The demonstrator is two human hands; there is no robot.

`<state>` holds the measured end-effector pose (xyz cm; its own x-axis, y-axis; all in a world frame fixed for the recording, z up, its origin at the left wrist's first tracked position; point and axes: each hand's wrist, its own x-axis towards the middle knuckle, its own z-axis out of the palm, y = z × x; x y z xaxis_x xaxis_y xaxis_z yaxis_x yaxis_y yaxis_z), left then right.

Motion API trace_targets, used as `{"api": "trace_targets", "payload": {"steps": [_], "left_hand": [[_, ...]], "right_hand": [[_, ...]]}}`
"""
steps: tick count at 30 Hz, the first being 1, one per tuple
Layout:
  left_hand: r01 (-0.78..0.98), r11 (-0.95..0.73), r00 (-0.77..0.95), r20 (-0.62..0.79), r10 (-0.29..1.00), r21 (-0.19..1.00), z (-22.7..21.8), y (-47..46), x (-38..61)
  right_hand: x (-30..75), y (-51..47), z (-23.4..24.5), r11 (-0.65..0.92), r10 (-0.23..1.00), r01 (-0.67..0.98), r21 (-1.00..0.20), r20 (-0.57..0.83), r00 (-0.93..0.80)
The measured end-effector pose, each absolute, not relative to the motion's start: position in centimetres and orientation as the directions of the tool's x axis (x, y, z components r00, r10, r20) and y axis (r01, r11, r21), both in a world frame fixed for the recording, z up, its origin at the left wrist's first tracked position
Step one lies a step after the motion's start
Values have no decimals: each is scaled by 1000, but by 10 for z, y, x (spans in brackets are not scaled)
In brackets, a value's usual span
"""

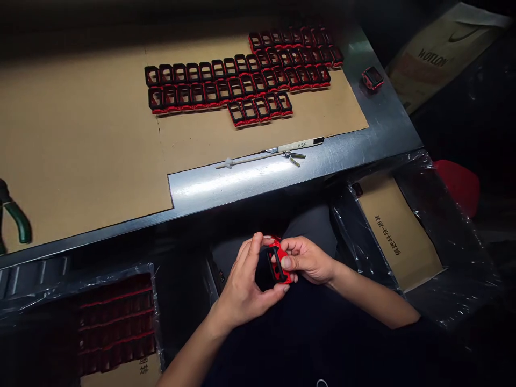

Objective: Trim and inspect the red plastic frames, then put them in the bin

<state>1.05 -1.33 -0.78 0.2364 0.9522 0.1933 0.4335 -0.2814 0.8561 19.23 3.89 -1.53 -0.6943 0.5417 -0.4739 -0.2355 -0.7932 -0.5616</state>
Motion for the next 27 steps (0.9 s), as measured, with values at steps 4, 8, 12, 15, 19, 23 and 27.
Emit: {"api": "trace_targets", "payload": {"steps": [4,8,12,15,19,23,27], "left_hand": [[409,-284,203,216,955,867,-6,-12,12],[386,-256,157,210,965,886,-8,-14,12],[335,-227,135,192,972,914,-12,-16,10],[283,-238,133,208,969,929,-14,-16,9],[220,-253,134,228,964,942,-16,-16,9],[195,-227,151,199,968,954,-19,-16,8],[173,-178,154,152,976,969,-19,-18,8]], "right_hand": [[191,40,-18,-812,528,-253,-526,-475,-704],[191,42,-20,-801,554,-276,-532,-481,-680],[194,49,-21,-735,654,-297,-609,-523,-547],[198,53,-18,-695,676,-241,-677,-502,-540],[199,50,-8,-677,631,-189,-711,-430,-645],[197,45,1,-660,617,-147,-737,-421,-665],[194,43,0,-687,604,-152,-710,-443,-662]]}}
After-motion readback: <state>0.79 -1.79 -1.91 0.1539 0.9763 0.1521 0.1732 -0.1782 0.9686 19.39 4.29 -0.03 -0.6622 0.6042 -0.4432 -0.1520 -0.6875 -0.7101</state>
